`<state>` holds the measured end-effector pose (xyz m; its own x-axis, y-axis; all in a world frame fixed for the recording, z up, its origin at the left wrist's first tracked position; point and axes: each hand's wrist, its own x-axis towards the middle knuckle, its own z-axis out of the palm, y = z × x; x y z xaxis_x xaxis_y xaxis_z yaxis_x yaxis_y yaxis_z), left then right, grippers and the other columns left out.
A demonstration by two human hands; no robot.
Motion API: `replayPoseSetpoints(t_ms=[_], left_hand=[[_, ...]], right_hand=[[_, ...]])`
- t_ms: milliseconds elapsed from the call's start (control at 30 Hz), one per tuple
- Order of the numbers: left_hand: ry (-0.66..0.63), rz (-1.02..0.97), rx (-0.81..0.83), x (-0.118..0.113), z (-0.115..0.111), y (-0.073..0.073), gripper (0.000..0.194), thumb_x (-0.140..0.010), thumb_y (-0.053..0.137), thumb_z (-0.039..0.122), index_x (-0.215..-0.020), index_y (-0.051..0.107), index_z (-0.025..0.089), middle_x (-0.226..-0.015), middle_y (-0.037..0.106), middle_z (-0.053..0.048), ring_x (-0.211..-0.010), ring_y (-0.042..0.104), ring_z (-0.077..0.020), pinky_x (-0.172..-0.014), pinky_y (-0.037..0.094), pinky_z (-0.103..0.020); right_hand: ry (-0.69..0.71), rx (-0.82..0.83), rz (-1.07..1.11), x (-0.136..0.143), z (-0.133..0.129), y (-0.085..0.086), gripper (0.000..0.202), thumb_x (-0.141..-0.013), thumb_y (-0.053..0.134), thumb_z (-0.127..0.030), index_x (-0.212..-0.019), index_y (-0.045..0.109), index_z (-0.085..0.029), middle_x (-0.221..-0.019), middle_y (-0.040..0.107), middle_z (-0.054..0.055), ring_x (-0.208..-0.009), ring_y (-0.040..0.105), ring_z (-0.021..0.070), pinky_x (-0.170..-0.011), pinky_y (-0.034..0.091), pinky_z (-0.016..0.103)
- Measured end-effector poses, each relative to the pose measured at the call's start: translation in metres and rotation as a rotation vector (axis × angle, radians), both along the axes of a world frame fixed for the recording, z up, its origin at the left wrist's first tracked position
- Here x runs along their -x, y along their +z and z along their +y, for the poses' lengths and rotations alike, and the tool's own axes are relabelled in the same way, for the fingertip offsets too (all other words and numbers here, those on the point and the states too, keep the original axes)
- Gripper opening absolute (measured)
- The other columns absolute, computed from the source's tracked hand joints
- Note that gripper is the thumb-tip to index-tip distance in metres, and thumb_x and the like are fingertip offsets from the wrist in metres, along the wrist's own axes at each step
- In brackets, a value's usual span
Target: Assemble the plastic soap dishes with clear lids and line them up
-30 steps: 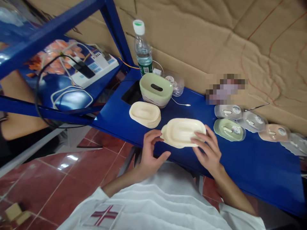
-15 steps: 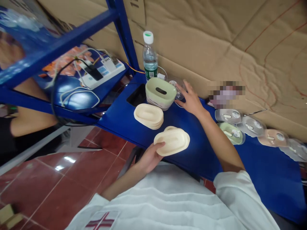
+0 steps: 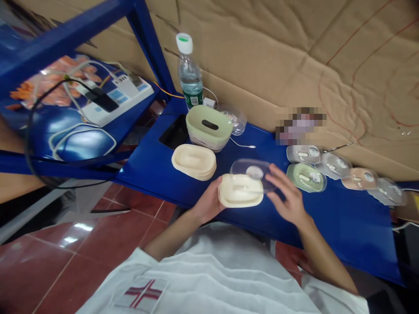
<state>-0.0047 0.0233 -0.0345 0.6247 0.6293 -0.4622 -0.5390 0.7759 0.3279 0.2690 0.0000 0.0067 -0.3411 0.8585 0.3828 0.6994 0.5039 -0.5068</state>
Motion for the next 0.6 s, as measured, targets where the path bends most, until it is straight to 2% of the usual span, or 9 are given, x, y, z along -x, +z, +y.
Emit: replayPoseSetpoints(t_ms=[67,133,233,400,500,600], left_hand=[[-0.046,-0.007,-0.036,-0.002,0.001,-0.003,0.062,-0.092,0.075,0.064,-0.134,0.074,0.019,-0.130,0.079,-0.012,-0.135,0.067,-0.0349,-0.113,0.054,-0.045],[-0.085,0.004,-0.080,-0.004,-0.001,-0.004,0.060,-0.089,0.081,0.060,-0.131,0.075,0.018,-0.130,0.079,-0.013,-0.134,0.068,-0.0357,-0.114,0.053,-0.045],[-0.085,0.042,-0.120,-0.002,-0.006,-0.005,0.055,-0.089,0.084,0.052,-0.128,0.076,0.015,-0.130,0.079,-0.016,-0.131,0.070,-0.0356,-0.114,0.052,-0.043],[0.011,0.072,-0.142,0.008,-0.011,-0.003,0.054,-0.087,0.086,0.050,-0.126,0.077,0.013,-0.127,0.080,-0.016,-0.127,0.072,-0.0361,-0.111,0.053,-0.041],[0.057,0.078,-0.123,0.012,-0.014,-0.003,0.051,-0.092,0.081,0.050,-0.127,0.078,0.013,-0.129,0.079,-0.016,-0.130,0.070,-0.0364,-0.114,0.051,-0.042],[0.112,0.106,-0.028,0.016,-0.024,-0.003,0.049,-0.096,0.075,0.051,-0.130,0.077,0.016,-0.132,0.079,-0.013,-0.133,0.068,-0.0339,-0.114,0.050,-0.041]], right_hand=[[0.129,0.067,-0.060,0.005,-0.027,-0.004,0.058,-0.103,0.065,-0.022,-0.159,0.052,-0.030,-0.167,0.049,0.012,-0.157,0.045,0.0348,-0.122,0.052,0.059],[0.187,0.085,-0.095,0.008,-0.040,-0.008,0.058,-0.101,0.066,-0.019,-0.157,0.053,-0.028,-0.167,0.048,0.013,-0.160,0.040,0.0361,-0.123,0.051,0.061],[0.211,0.053,-0.103,0.008,-0.040,-0.013,0.059,-0.100,0.068,-0.017,-0.156,0.053,-0.027,-0.166,0.048,0.014,-0.161,0.037,0.0375,-0.123,0.050,0.062],[0.236,0.044,-0.063,0.009,-0.029,-0.023,0.061,-0.099,0.067,-0.016,-0.157,0.051,-0.025,-0.164,0.048,0.016,-0.159,0.041,0.0380,-0.123,0.050,0.061],[0.246,-0.017,-0.092,0.018,-0.029,-0.037,0.064,-0.099,0.071,-0.018,-0.158,0.049,-0.025,-0.162,0.050,0.017,-0.159,0.041,0.0383,-0.122,0.052,0.061],[0.232,-0.151,-0.143,0.031,-0.036,-0.054,0.072,-0.094,0.080,-0.024,-0.159,0.049,-0.023,-0.162,0.051,0.019,-0.159,0.040,0.0397,-0.121,0.053,0.061]])
